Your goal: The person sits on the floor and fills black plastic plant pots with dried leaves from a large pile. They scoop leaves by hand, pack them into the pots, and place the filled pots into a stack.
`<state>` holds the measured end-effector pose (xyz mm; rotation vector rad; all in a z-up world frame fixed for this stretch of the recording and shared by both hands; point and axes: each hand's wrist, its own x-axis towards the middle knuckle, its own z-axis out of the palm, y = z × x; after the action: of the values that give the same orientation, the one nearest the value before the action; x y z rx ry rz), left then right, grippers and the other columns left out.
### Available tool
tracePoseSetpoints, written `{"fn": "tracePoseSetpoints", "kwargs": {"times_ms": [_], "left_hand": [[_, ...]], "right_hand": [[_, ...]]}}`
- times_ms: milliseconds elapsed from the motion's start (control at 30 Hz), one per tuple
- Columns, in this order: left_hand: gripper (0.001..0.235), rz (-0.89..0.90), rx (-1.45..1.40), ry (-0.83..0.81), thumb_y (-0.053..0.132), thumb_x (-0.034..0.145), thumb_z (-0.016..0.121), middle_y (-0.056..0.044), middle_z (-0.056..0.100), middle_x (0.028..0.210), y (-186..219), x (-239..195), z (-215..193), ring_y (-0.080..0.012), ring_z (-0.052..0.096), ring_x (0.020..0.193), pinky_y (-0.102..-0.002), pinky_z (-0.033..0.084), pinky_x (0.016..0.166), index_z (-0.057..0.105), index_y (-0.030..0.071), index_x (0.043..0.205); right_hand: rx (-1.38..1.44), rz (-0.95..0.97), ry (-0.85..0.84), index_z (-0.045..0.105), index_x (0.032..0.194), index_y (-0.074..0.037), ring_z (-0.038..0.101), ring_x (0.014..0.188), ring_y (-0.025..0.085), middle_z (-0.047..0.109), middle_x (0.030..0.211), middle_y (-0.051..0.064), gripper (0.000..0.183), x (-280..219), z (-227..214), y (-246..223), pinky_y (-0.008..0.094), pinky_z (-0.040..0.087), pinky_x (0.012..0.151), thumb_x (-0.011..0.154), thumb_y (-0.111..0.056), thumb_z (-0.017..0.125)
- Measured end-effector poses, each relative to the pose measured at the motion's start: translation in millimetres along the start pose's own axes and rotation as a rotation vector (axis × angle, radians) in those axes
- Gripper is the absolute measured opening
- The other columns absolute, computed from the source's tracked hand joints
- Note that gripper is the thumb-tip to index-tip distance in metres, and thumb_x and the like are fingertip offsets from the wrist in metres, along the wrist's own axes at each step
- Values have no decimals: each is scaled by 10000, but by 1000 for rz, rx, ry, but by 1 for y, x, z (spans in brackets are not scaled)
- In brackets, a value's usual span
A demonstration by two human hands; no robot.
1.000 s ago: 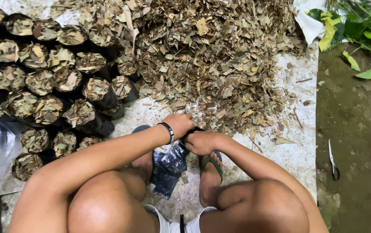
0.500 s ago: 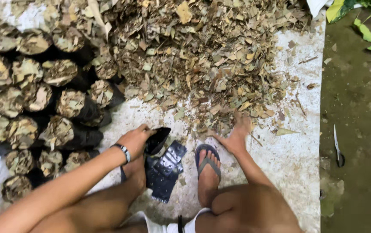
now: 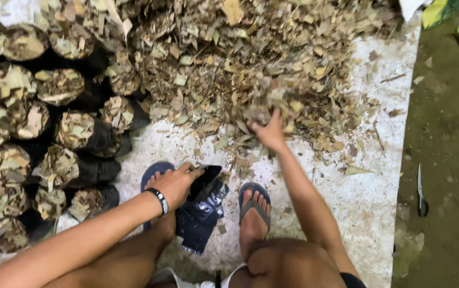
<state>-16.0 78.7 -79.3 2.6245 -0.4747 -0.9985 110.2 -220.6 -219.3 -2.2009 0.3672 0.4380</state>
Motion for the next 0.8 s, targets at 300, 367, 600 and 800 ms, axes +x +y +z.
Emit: {"fn": "tracePoseSetpoints", "kwargs": {"times_ms": [300, 367, 600, 800], "left_hand": [[617, -17, -31, 71, -6, 845, 581, -141, 520, 1326, -8, -3, 3, -464, 687, 983, -636, 515, 893, 543, 243, 1408], [631, -28, -34, 87, -2, 820, 595, -137, 515, 1331, -9, -6, 2, -464, 678, 1002, -638, 509, 907, 541, 247, 1397], [647, -27, -52, 77, -28, 827, 588, -166, 490, 1379, -9, -6, -2, -481, 677, 1010, -629, 524, 908, 522, 227, 1418], [649, -38, -56, 86, -34, 837, 592, -188, 503, 1366, -6, -12, -6, -498, 676, 995, -636, 520, 905, 514, 209, 1434]], "right_hand": [[-250, -258, -421, 391, 1550, -99, 578, 1315, 399, 542, 1499, 211, 666, -111, 16, 38, 475, 432, 1110, 999, -451, 518], [-355, -381, -656, 274, 1579, -144, 490, 1342, 404, 339, 1618, 193, 777, -143, 43, 57, 510, 415, 1106, 919, -493, 492], [-367, -765, -322, 329, 1518, 115, 295, 1454, 495, 296, 1603, 366, 697, -72, 79, 66, 542, 286, 1163, 1006, -282, 586], [-259, -626, -201, 634, 1334, -50, 672, 1175, 426, 663, 1313, 218, 403, -75, 78, 38, 476, 550, 1034, 957, -194, 623]]}}
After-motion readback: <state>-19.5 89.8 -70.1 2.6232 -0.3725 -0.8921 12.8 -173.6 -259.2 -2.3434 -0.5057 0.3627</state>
